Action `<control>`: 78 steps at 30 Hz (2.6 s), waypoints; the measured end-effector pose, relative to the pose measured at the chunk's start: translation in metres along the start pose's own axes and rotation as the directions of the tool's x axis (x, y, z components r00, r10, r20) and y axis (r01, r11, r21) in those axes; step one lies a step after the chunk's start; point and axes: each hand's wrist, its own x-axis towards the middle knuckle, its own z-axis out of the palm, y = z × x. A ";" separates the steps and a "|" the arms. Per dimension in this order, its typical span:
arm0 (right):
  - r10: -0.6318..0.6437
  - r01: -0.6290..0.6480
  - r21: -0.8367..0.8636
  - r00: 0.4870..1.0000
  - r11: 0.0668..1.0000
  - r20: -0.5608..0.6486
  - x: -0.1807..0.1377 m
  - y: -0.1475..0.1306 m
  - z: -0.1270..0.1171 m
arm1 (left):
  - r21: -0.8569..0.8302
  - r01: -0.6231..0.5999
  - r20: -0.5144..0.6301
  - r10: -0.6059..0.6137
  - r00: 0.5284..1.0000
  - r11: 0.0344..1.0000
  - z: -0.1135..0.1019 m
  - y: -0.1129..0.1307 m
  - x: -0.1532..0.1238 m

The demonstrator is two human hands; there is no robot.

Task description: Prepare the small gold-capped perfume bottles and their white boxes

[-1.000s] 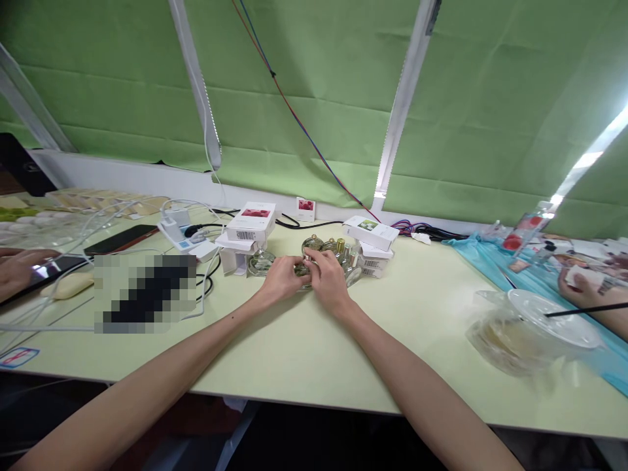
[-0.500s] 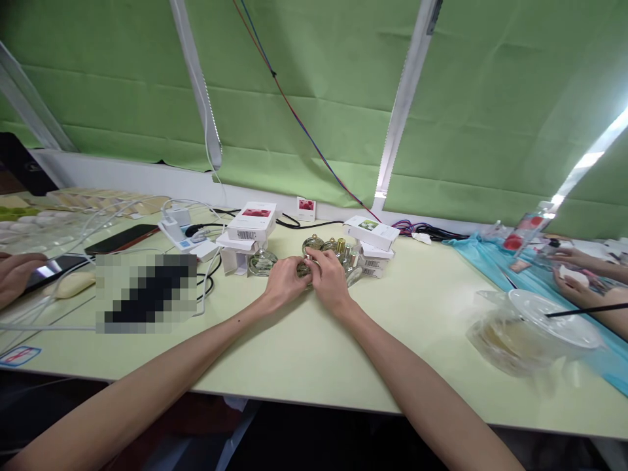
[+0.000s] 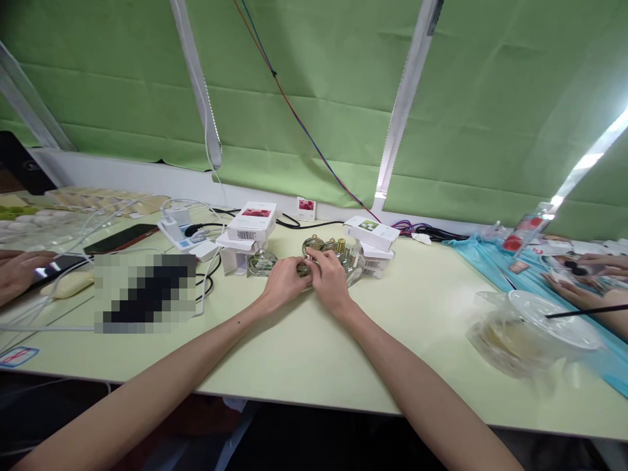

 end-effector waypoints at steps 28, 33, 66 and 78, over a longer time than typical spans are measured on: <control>-0.005 0.005 -0.012 1.000 1.000 0.007 -0.001 0.001 0.001 | 0.011 -0.037 -0.016 0.037 0.999 0.999 0.002 -0.002 0.003; -0.007 0.007 -0.013 1.000 1.000 -0.002 -0.001 0.001 0.001 | -0.021 -0.029 -0.043 0.028 0.999 0.999 0.004 -0.004 0.003; 0.005 -0.004 -0.219 1.000 0.976 0.006 -0.001 -0.007 -0.003 | -0.109 -0.057 -0.115 0.044 0.992 0.992 0.009 -0.003 -0.004; 0.011 -0.014 -0.264 1.000 0.964 -0.013 -0.002 -0.007 -0.001 | -0.144 -0.019 -0.112 0.003 0.994 0.989 0.009 0.001 -0.007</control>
